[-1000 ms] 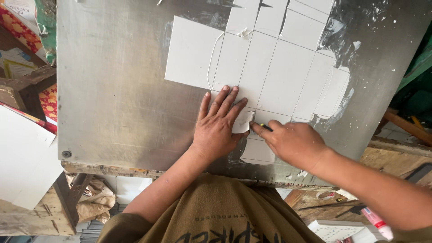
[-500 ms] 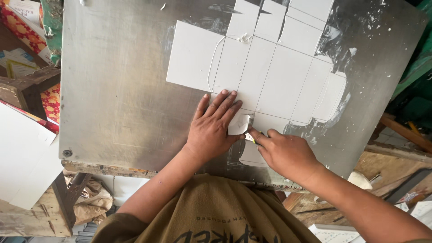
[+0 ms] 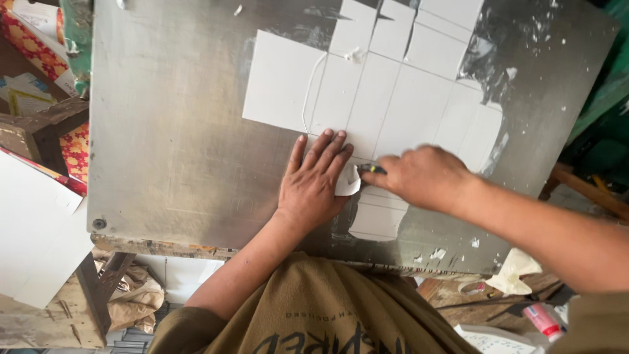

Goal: The person uses a utility knife to scrape white adhesive residue from a metal workbench surface. They repeatedly scrape along the edges of a white paper template and remove small pieces of residue by hand.

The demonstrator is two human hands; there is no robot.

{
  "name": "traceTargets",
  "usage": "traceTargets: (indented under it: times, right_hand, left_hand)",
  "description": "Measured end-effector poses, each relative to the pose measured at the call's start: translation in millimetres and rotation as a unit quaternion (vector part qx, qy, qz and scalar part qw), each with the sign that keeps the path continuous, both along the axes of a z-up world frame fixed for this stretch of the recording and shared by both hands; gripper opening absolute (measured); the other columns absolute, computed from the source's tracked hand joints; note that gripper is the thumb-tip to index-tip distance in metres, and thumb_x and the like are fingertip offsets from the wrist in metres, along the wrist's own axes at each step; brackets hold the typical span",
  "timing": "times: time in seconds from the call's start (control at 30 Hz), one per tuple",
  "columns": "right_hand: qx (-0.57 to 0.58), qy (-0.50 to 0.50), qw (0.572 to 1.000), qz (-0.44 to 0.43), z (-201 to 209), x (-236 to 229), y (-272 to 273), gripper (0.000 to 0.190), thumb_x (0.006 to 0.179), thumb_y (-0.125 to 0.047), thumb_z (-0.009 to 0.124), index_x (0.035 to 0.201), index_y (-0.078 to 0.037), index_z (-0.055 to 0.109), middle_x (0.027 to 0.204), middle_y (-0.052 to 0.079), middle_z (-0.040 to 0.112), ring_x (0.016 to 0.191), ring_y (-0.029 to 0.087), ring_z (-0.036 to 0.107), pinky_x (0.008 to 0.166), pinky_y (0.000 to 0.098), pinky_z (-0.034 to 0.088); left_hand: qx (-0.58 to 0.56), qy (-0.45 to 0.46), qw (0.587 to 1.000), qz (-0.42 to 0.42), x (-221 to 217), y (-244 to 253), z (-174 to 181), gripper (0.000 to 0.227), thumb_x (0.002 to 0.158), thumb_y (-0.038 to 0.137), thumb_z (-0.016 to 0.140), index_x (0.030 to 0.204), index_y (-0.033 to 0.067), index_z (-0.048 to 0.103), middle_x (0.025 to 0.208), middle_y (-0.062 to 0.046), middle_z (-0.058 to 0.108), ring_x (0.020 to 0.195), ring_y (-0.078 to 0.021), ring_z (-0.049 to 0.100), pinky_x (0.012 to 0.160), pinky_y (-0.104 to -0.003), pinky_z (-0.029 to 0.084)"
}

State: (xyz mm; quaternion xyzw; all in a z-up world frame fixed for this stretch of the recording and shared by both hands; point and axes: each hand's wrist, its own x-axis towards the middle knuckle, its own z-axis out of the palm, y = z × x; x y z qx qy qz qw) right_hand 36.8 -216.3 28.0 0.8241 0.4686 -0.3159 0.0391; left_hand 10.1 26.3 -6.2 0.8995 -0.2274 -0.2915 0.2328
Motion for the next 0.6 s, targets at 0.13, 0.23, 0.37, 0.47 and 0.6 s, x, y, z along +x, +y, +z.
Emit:
traceTargets:
  times: [0.13,0.23,0.37,0.47,0.6]
  right_hand:
    - [-0.006,-0.007,1.0,0.007,16,6,9,0.045,0.098,-0.014,0.049,0.138,-0.033,0.057,0.088,0.005,0.069,0.06,0.025,0.073,0.048,0.0392,0.058]
    - [-0.085,0.173,0.978,-0.079,31,-9,21,0.043,0.107,-0.025,0.037,0.149,-0.027,0.05,0.096,0.008,0.068,0.062,0.02,0.07,0.048,0.0314,0.056]
    - [-0.053,0.189,0.916,-0.35,35,-54,44,0.048,0.103,-0.037,0.049,0.149,-0.028,0.053,0.094,0.005,0.066,0.056,0.026,0.067,0.045,0.0402,0.054]
    - [-0.043,0.138,0.912,-0.385,31,-64,51,0.048,0.1,-0.04,0.051,0.147,-0.029,0.054,0.093,0.006,0.065,0.059,0.038,0.07,0.047,0.0521,0.056]
    - [-0.04,0.009,0.954,-0.295,23,-63,45,0.033,0.1,-0.041,0.049,0.129,-0.031,0.064,0.092,0.003,0.063,0.057,0.034,0.071,0.048,0.0486,0.058]
  left_hand:
    - [-0.02,-0.011,0.999,0.028,0,2,6,0.08,0.081,0.057,0.074,0.148,0.0203,0.05,0.161,0.0,0.041,0.154,-0.0201,0.03,0.129,-0.05,0.01]
    - [-0.046,-0.025,0.998,0.029,3,9,4,0.084,0.078,0.062,0.074,0.147,0.0206,0.051,0.161,0.0,0.042,0.153,-0.0198,0.032,0.128,-0.049,0.012]
    - [-0.096,-0.018,0.995,0.017,8,23,-3,0.081,0.076,0.056,0.077,0.146,0.0196,0.055,0.159,0.0,0.046,0.152,-0.0202,0.035,0.127,-0.049,0.017]
    - [-0.111,-0.022,0.994,0.002,7,27,-7,0.074,0.079,0.051,0.077,0.144,0.0206,0.058,0.158,0.0,0.049,0.151,-0.0199,0.037,0.126,-0.048,0.021]
    - [-0.126,-0.033,0.992,-0.006,8,29,-12,0.068,0.081,0.053,0.074,0.14,0.0215,0.061,0.156,0.001,0.051,0.15,-0.0195,0.037,0.125,-0.047,0.022]
